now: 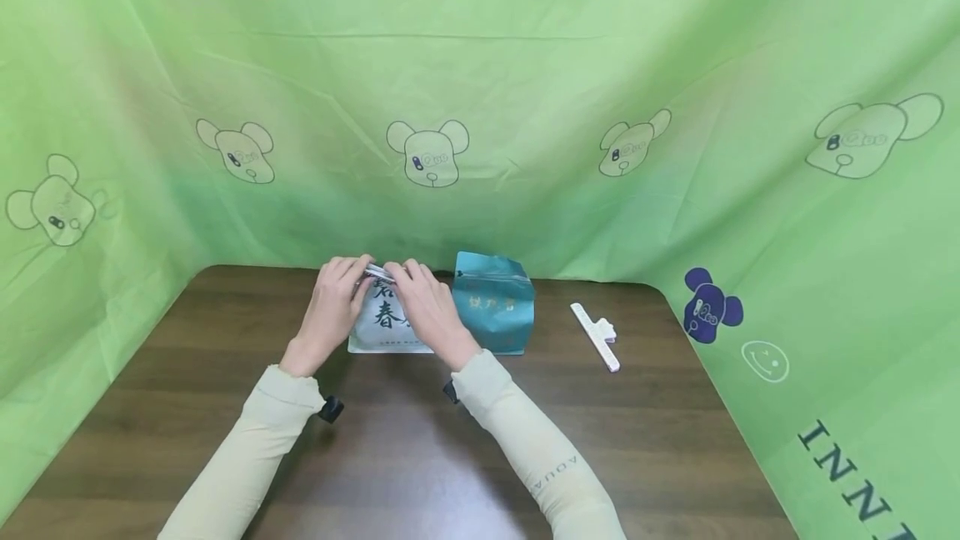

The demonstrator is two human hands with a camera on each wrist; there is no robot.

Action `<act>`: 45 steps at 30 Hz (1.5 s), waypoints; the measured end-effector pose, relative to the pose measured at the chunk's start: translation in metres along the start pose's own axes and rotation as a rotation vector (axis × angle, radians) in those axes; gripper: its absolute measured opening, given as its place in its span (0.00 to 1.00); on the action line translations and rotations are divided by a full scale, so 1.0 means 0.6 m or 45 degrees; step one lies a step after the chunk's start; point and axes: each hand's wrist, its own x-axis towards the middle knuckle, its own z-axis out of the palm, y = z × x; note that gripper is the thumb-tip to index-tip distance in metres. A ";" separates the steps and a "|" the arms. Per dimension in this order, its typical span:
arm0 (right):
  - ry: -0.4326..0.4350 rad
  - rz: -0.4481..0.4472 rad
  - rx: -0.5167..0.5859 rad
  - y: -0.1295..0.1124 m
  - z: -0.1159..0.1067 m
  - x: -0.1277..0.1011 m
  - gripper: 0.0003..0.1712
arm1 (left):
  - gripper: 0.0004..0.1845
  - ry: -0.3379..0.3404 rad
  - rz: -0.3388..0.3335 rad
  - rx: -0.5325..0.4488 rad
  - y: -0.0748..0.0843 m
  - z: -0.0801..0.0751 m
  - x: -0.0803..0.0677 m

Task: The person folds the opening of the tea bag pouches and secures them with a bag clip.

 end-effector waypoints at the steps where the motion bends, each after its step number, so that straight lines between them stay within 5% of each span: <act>1: -0.002 0.001 0.000 0.001 0.000 0.000 0.16 | 0.13 -0.006 0.007 0.020 0.000 0.000 0.000; 8: -0.035 -0.011 -0.027 0.004 -0.004 0.000 0.18 | 0.16 -0.068 0.049 0.181 0.004 -0.006 0.004; 16: -0.057 -0.012 -0.152 -0.005 -0.045 0.005 0.34 | 0.19 -0.125 -0.012 0.225 0.019 -0.015 0.019; 26: 0.370 -0.256 -0.042 0.051 -0.138 -0.019 0.28 | 0.18 -0.192 0.042 0.145 0.080 0.004 0.063; 32: 0.486 -0.142 -0.080 0.123 -0.168 -0.050 0.25 | 0.22 -0.265 0.127 0.150 0.128 0.040 0.095; 45: 0.210 0.123 -0.042 0.179 -0.157 -0.116 0.15 | 0.25 -0.274 0.263 0.227 0.193 0.112 0.116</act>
